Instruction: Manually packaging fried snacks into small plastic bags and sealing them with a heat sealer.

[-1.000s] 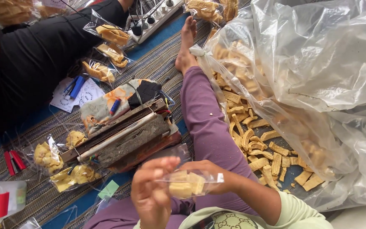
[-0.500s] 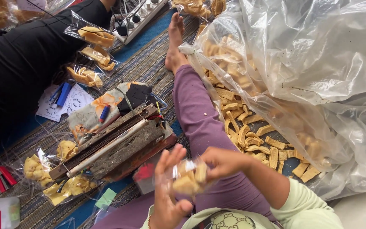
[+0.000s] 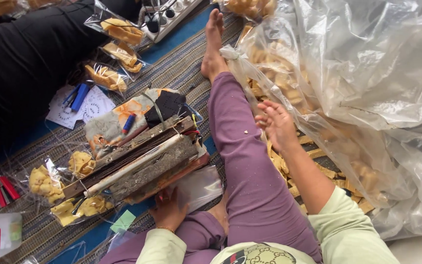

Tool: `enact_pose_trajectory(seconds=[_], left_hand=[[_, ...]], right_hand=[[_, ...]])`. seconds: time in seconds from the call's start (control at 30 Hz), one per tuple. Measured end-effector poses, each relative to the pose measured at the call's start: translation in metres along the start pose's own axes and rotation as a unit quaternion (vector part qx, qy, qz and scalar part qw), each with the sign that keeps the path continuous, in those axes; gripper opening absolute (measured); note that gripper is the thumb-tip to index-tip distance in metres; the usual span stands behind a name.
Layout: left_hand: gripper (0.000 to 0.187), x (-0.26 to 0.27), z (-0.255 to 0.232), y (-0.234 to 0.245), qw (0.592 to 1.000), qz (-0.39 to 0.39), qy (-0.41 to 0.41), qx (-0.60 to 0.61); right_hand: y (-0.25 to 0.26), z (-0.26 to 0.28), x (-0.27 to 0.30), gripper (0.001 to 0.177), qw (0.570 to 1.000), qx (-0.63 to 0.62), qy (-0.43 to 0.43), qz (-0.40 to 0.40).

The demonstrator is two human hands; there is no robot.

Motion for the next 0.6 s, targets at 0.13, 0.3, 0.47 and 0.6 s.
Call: enact_pose_trajectory(seconds=[0.13,0.3,0.47,0.6], left_hand=[[0.088,-0.005,0.009,-0.017,0.998,0.063,0.012,0.006],[0.082,-0.002,0.005,-0.016,0.999,0.032,-0.002,-0.028],[0.093,0.001,0.006,-0.012,0.996,0.067,-0.002,-0.051],[0.103,-0.005,0.016,-0.033,0.992,0.091,-0.011,-0.086]], right_hand=[[0.004,0.022,-0.064,0.026,0.99,0.105,0.093,-0.011],[0.0,0.054,-0.157,0.029,0.89,0.334,0.311,-0.017],[0.007,0.079,-0.254,0.028,0.71,0.515,0.478,-0.053],[0.021,0.101,-0.331,0.032,0.633,0.607,0.464,-0.126]])
Point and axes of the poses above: each hand's wrist, its own x-axis away from the middle knuckle, its own y-axis out of the back of the hand, z = x × y, the point moved 1 cm from there along -x, towards the middle knuckle, and after that the axes turned 3 degrees about x, right-handed, at the moved point
